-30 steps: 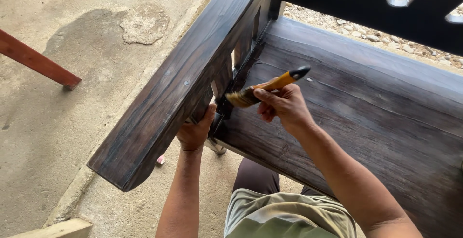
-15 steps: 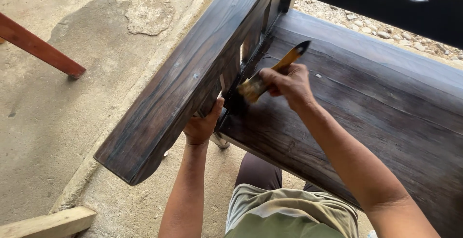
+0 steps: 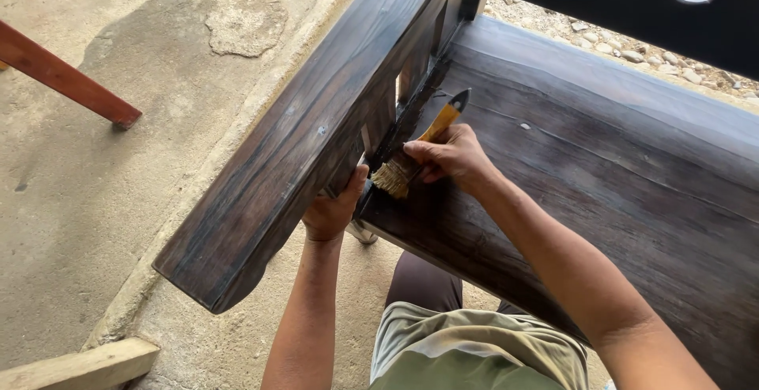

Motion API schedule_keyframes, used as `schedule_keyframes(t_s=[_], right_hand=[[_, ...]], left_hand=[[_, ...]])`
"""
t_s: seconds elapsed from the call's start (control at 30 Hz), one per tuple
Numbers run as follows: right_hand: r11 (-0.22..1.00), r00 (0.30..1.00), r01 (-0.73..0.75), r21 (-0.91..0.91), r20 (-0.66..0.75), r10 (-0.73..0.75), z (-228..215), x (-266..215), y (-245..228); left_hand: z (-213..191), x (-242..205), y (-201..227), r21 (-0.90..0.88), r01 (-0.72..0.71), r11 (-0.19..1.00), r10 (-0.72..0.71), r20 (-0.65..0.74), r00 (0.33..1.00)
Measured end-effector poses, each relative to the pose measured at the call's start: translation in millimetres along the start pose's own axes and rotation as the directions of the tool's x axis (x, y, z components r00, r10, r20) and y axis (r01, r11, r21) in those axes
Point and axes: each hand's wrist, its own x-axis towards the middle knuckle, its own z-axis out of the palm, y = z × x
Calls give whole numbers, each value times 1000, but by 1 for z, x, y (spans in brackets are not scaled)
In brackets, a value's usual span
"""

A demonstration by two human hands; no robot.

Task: Painting or staining a wooden bench using a brush.

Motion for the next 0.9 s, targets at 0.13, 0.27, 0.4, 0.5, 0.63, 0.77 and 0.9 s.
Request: schedule_keyframes(t_s=[0.13, 0.27, 0.4, 0.5, 0.63, 0.77, 0.9], right_hand=[[1000, 997, 17, 21, -71, -15, -6, 21, 0], [998, 985, 69, -9, -155, -70, -1, 10, -4], [999, 998, 32, 25, 54, -33, -4, 12, 6], [997, 997, 74, 19, 30, -74, -15, 35, 6], [994, 993, 105, 29, -57, -103, -36, 63, -2], [993, 980, 117, 6, -166, -115, -58, 82, -15], [989, 961, 149, -26, -233, -151, -75, 102, -20]], left_hand=[[-3, 4, 5, -39, 73, 997, -70, 85, 994], [-4, 3, 6, -61, 59, 996, -56, 48, 997], [-3, 6, 5, 492, -314, 812, 388, -53, 920], [-4, 6, 7, 371, -240, 897, 280, -59, 958], [-2, -6, -6, -59, 120, 991, -117, 58, 991], [-2, -3, -3, 51, 3, 999, -3, -7, 1000], [-5, 3, 3, 35, 14, 999, -15, 42, 999]])
